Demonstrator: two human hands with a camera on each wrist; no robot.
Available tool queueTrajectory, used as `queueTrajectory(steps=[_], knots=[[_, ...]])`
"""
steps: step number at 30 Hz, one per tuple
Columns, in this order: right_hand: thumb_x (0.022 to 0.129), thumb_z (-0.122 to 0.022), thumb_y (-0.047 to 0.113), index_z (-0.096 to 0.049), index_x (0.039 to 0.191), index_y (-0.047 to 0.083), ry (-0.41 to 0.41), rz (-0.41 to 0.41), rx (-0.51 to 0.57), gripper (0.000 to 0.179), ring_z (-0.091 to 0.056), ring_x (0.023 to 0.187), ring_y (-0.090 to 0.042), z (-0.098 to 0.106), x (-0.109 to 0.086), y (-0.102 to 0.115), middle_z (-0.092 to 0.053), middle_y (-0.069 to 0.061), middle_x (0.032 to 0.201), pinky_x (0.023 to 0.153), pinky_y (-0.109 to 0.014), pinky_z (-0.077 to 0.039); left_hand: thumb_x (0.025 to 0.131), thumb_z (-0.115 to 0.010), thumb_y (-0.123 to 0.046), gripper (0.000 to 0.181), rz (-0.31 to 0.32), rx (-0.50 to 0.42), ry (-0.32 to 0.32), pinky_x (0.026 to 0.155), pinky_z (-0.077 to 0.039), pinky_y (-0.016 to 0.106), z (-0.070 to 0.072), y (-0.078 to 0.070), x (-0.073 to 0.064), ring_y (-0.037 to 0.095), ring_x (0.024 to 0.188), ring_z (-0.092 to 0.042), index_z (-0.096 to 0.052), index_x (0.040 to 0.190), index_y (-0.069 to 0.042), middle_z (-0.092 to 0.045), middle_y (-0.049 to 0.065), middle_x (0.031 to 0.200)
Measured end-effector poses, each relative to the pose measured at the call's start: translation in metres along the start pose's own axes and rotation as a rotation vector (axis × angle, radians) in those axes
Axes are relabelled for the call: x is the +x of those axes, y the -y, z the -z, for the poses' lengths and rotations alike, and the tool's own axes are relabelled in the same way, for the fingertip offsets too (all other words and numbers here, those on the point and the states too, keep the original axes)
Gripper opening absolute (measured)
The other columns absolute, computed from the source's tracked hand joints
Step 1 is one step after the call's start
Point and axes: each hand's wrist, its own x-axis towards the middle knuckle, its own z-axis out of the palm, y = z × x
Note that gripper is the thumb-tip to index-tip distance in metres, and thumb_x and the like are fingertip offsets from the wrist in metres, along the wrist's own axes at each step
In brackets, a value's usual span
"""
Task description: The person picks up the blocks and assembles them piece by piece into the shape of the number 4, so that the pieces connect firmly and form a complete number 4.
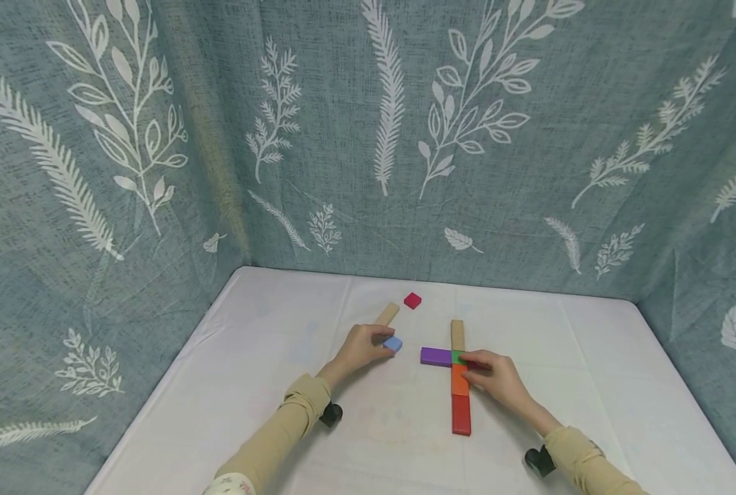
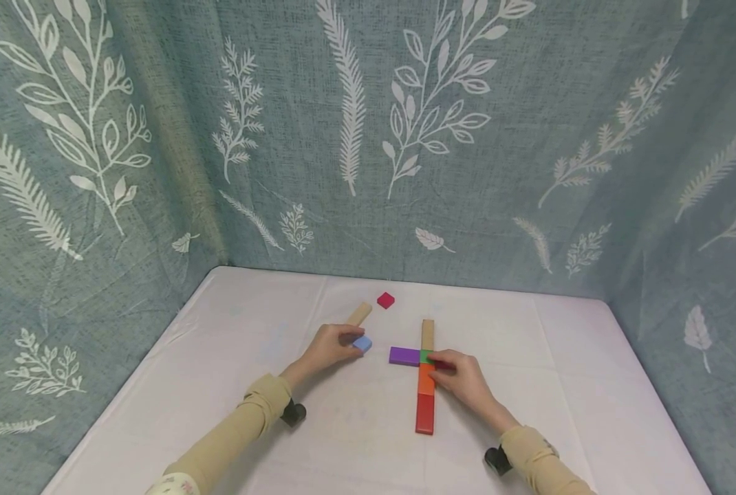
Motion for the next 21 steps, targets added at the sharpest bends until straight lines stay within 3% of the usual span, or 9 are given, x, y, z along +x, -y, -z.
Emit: queueTrajectory(steps=[11,21], knots=[[0.074,-0.072,0.009,-0.065,0.107,0.007,-0.006,0.024,0.003,0.034,-0.06,0.095,-0.02,0.002,0.001,0.001,-0.065,-0.005,0.103,0.08,-0.031,-0.051,0.069,-0.076,-0.011,0.04,0.025,-0.04,0.025,0.089,-0.046,0.034,0.007,-0.008,0.004,0.023,0.104,-0.058,-0.064,0.106,0.001,-0.065,0.01,0.106],[0.074,-0.071,0.007,-0.066,0.106,0.006,-0.006,0.046,0.024,0.032,-0.061,0.094,-0.021,0.004,0.0,0.003,-0.065,-0.006,0.102,0.079,-0.033,-0.051,0.072,-0.074,-0.013,0.04,0.048,-0.026,0.016,0.09,-0.045,0.036,0.025,-0.029,0.019,0.023,0.108,-0.055,-0.063,0.109,-0.001,-0.064,0.009,0.109]])
